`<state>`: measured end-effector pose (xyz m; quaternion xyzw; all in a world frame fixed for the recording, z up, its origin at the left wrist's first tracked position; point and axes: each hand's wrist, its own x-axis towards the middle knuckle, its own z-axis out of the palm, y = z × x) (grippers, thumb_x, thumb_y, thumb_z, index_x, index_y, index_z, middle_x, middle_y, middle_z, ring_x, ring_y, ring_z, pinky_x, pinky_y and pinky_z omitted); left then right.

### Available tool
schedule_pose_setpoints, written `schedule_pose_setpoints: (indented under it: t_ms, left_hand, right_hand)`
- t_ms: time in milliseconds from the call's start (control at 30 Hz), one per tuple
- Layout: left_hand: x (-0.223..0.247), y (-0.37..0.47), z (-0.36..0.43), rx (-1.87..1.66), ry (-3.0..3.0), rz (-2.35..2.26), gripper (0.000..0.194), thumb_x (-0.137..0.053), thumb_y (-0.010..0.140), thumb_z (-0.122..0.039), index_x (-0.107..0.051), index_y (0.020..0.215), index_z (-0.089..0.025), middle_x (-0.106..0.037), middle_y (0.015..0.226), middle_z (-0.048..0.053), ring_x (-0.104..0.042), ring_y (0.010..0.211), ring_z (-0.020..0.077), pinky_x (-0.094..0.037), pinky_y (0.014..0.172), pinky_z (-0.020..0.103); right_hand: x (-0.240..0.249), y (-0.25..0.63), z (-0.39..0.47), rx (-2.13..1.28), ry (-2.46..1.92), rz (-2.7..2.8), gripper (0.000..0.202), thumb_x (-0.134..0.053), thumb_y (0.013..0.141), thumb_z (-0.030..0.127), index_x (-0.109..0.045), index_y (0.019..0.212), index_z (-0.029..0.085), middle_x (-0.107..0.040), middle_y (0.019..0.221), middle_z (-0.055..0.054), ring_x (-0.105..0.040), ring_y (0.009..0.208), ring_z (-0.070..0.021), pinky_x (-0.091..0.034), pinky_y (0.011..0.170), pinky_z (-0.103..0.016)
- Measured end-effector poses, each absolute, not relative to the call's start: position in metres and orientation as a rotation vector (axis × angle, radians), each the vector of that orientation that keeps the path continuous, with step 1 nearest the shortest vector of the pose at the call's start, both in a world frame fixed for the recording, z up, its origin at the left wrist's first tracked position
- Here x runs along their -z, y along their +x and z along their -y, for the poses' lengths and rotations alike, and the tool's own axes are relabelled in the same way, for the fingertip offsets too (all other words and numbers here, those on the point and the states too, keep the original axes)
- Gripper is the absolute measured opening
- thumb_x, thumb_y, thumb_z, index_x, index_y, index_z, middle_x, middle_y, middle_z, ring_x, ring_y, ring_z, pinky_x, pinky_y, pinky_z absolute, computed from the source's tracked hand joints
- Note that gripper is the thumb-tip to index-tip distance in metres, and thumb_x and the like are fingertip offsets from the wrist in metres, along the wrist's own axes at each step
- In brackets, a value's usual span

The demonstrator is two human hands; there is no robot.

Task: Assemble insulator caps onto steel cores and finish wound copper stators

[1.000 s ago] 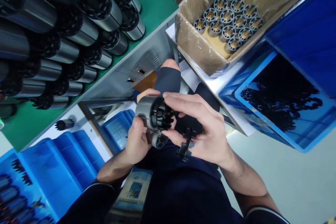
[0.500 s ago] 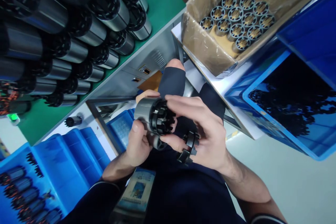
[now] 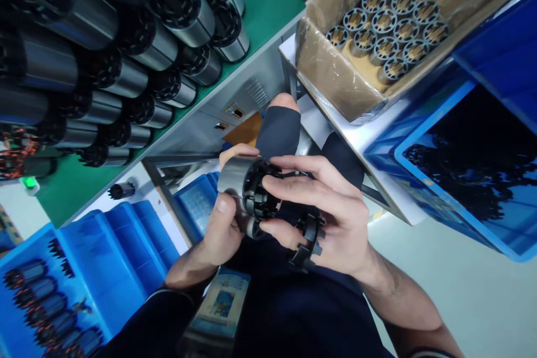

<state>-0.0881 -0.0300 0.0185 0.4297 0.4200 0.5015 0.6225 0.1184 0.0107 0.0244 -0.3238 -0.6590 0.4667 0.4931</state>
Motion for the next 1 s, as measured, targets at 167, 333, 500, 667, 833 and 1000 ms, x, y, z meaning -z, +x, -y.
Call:
schedule_pose_setpoints:
  t_ms: [167,333,500,667,833,1000]
  left_hand:
    - [-0.020,-0.096,0.027,-1.079,1.080,-1.016,0.056,-0.054,0.121,-0.064,-0.054,0.165,-0.030,-0.064,0.137,0.010,-0.067,0.118,0.0283,-0.060,0.116,0.048]
    - [-0.022,-0.096,0.027,-1.015,1.049,-0.971,0.058,-0.059,0.119,-0.067,-0.054,0.165,-0.032,-0.065,0.142,0.012,-0.068,0.123,0.0300,-0.060,0.117,0.049]
    - [-0.018,-0.087,0.028,-1.028,0.858,-1.042,0.059,-0.061,0.118,-0.069,-0.057,0.163,-0.032,-0.072,0.144,0.011,-0.074,0.128,0.0325,-0.061,0.117,0.049]
    - [-0.019,-0.079,0.020,-1.053,0.607,-1.033,0.059,-0.054,0.118,-0.079,-0.056,0.155,-0.033,-0.081,0.108,0.007,-0.083,0.098,0.0311,-0.061,0.073,0.039]
    - [-0.028,-0.068,0.014,-1.285,0.667,-1.201,0.060,-0.050,0.116,-0.079,-0.064,0.153,-0.035,-0.077,0.096,0.007,-0.081,0.106,0.0363,-0.067,0.090,0.050]
    - [-0.030,-0.052,0.010,-1.391,0.634,-1.305,0.069,-0.042,0.115,-0.082,-0.065,0.159,-0.034,-0.080,0.100,0.012,-0.082,0.113,0.0393,-0.070,0.093,0.054]
  right_hand:
    - [-0.028,0.122,-0.010,-1.044,-0.820,1.650,0.075,-0.104,0.088,0.010,-0.083,0.157,0.032,-0.079,0.155,-0.011,-0.084,0.131,-0.0302,-0.079,0.108,-0.042]
    - [-0.019,0.120,-0.008,-1.008,-0.800,1.700,0.077,-0.104,0.090,0.013,-0.081,0.159,0.036,-0.079,0.154,-0.010,-0.084,0.132,-0.0292,-0.080,0.108,-0.043]
    - [-0.006,0.111,-0.009,-1.005,-0.875,1.689,0.073,-0.099,0.099,0.025,-0.075,0.166,0.044,-0.076,0.160,-0.009,-0.080,0.140,-0.0318,-0.075,0.116,-0.048]
    - [-0.011,0.139,-0.015,-1.060,-1.182,1.748,0.048,-0.072,0.119,0.051,-0.075,0.166,0.037,-0.081,0.136,-0.009,-0.079,0.093,-0.0201,-0.071,0.078,-0.035]
    - [-0.014,0.171,-0.011,-1.044,-1.307,1.767,0.034,-0.084,0.108,0.023,-0.085,0.141,0.034,-0.084,0.110,-0.002,-0.082,0.091,-0.0174,-0.068,0.076,-0.027]
    - [-0.019,0.157,0.005,-1.179,-1.180,1.509,0.034,-0.098,0.094,0.014,-0.085,0.121,0.028,-0.088,0.106,-0.003,-0.091,0.102,-0.0236,-0.076,0.085,-0.031]
